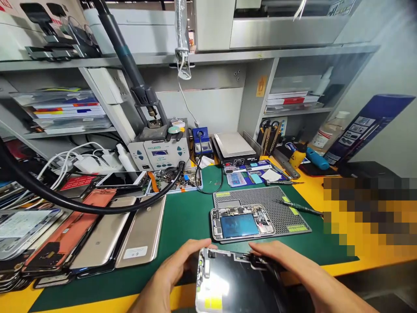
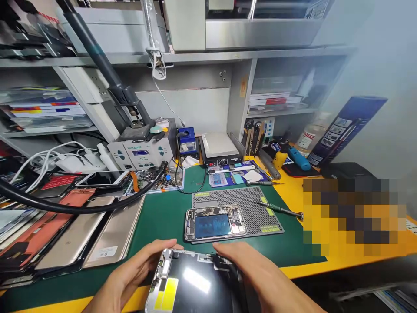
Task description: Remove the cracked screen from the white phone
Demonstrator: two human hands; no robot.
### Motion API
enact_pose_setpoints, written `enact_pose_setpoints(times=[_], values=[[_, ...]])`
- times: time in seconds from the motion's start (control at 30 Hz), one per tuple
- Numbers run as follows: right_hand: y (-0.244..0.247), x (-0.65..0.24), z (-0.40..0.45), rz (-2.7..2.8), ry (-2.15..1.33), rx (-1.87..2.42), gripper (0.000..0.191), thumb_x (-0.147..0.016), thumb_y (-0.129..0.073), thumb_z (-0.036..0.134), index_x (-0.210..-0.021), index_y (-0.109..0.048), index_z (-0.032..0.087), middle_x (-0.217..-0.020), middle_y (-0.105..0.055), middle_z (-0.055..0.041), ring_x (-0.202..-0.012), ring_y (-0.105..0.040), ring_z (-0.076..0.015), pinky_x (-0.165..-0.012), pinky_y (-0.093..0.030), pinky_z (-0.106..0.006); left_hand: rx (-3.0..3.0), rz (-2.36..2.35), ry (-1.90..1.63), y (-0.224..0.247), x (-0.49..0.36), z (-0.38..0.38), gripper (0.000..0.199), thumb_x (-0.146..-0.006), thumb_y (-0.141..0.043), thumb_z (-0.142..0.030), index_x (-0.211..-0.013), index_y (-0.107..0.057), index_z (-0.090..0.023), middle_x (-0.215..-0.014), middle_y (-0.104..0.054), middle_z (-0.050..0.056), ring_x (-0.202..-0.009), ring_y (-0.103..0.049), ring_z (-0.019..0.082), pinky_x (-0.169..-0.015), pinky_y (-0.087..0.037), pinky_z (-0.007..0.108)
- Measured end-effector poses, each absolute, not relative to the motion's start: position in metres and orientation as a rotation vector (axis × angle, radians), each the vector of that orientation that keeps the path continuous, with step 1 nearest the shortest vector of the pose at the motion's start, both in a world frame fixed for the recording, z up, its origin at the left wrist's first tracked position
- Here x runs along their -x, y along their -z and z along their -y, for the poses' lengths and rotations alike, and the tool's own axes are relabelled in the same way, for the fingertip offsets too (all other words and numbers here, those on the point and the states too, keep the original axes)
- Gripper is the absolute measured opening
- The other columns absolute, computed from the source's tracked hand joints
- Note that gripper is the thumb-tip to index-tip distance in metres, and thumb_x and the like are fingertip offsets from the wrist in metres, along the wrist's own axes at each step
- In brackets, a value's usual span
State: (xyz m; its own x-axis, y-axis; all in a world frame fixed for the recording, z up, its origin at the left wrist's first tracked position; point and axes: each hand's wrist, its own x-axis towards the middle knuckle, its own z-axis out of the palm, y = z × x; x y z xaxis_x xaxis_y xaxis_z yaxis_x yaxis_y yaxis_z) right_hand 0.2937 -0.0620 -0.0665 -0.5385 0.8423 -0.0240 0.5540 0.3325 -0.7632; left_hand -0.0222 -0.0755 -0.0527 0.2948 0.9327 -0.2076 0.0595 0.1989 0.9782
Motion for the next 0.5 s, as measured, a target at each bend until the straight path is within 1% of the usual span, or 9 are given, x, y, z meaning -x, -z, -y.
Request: enact_pose_setpoints(times=[0.07, 0.1, 0.13, 0.2, 0.27, 0.33, 0.4, 0.5], values=[[0.059, -0.295, 0.058, 2.274, -1.02, 1.25, 0.087, -0.078, -0.076, 0.033, -0.151, -0.031, 0.045, -0.153, -0.045, 0.0009, -0.13, -0.055, -0.0326, -0.096, -0.059, -0.034, -1.3, -1.22, -0.674, 0.047, 0.024, 0.073, 0.08, -0.065, -0.084, -0.022, -0.137, -0.053, -0.036, -0.137, -0.058, 0.006, -0.127, -0.053, 0.033, -0.111, -0.04, 0.044], [0.056, -0.297, 0.056, 2.31, -0.987, 1.261, 0.086, -0.079, -0.075, 0.034, -0.152, -0.03, 0.044, -0.154, -0.044, -0.0004, -0.13, -0.054, -0.0329, -0.097, -0.058, -0.035, -1.363, -1.271, -0.603, 0.044, 0.025, 0.072, 0.081, -0.064, -0.083, -0.02, -0.137, -0.052, -0.037, -0.135, -0.059, 0.005, -0.123, -0.055, 0.032, -0.108, -0.042, 0.041], [0.055, -0.298, 0.054, 2.346, -0.939, 1.27, 0.086, -0.079, -0.074, 0.035, -0.152, -0.03, 0.043, -0.154, -0.044, -0.0017, -0.131, -0.054, -0.0335, -0.099, -0.057, -0.038, -1.431, -1.31, -0.551, 0.041, 0.025, 0.07, 0.081, -0.063, -0.082, -0.019, -0.136, -0.052, -0.037, -0.13, -0.06, 0.004, -0.117, -0.057, 0.03, -0.104, -0.045, 0.038], [0.055, -0.301, 0.05, 2.407, -0.842, 1.274, 0.085, -0.079, -0.073, 0.036, -0.153, -0.03, 0.041, -0.153, -0.045, -0.0038, -0.132, -0.053, -0.0348, -0.104, -0.053, -0.041, -1.558, -1.337, -0.511, 0.036, 0.023, 0.066, 0.078, -0.062, -0.081, -0.017, -0.133, -0.054, -0.036, -0.116, -0.064, 0.002, -0.1, -0.06, 0.024, -0.089, -0.05, 0.03], [0.056, -0.302, 0.048, 2.439, -0.767, 1.277, 0.085, -0.08, -0.072, 0.037, -0.153, -0.029, 0.04, -0.152, -0.046, -0.0047, -0.132, -0.052, -0.0349, -0.106, -0.051, -0.043, -1.639, -1.318, -0.524, 0.034, 0.02, 0.063, 0.073, -0.063, -0.078, -0.015, -0.13, -0.055, -0.035, -0.102, -0.064, -0.001, -0.085, -0.058, 0.019, -0.076, -0.049, 0.024], [0.057, -0.301, 0.047, 2.453, -0.724, 1.273, 0.084, -0.081, -0.071, 0.037, -0.153, -0.027, 0.039, -0.152, -0.045, -0.0045, -0.133, -0.052, -0.0335, -0.106, -0.051, -0.041, -1.678, -1.284, -0.538, 0.033, 0.017, 0.062, 0.069, -0.065, -0.075, -0.013, -0.127, -0.055, -0.034, -0.095, -0.062, -0.003, -0.078, -0.054, 0.015, -0.071, -0.047, 0.021], [0.058, -0.3, 0.047, 2.458, -0.701, 1.271, 0.083, -0.082, -0.07, 0.037, -0.153, -0.027, 0.039, -0.153, -0.044, -0.0041, -0.134, -0.051, -0.0322, -0.108, -0.049, -0.04, -1.7, -1.265, -0.541, 0.034, 0.015, 0.063, 0.066, -0.067, -0.074, -0.013, -0.126, -0.053, -0.034, -0.096, -0.061, -0.003, -0.077, -0.053, 0.015, -0.07, -0.046, 0.021], [0.063, -0.3, 0.047, 2.444, -0.695, 1.246, 0.086, -0.08, -0.072, 0.036, -0.154, -0.027, 0.037, -0.154, -0.042, -0.0045, -0.136, -0.049, -0.0329, -0.111, -0.046, -0.042, -1.734, -1.274, -0.551, 0.039, 0.017, 0.066, 0.067, -0.069, -0.074, -0.018, -0.129, -0.048, -0.036, -0.106, -0.06, -0.002, -0.079, -0.052, 0.015, -0.071, -0.047, 0.023]])
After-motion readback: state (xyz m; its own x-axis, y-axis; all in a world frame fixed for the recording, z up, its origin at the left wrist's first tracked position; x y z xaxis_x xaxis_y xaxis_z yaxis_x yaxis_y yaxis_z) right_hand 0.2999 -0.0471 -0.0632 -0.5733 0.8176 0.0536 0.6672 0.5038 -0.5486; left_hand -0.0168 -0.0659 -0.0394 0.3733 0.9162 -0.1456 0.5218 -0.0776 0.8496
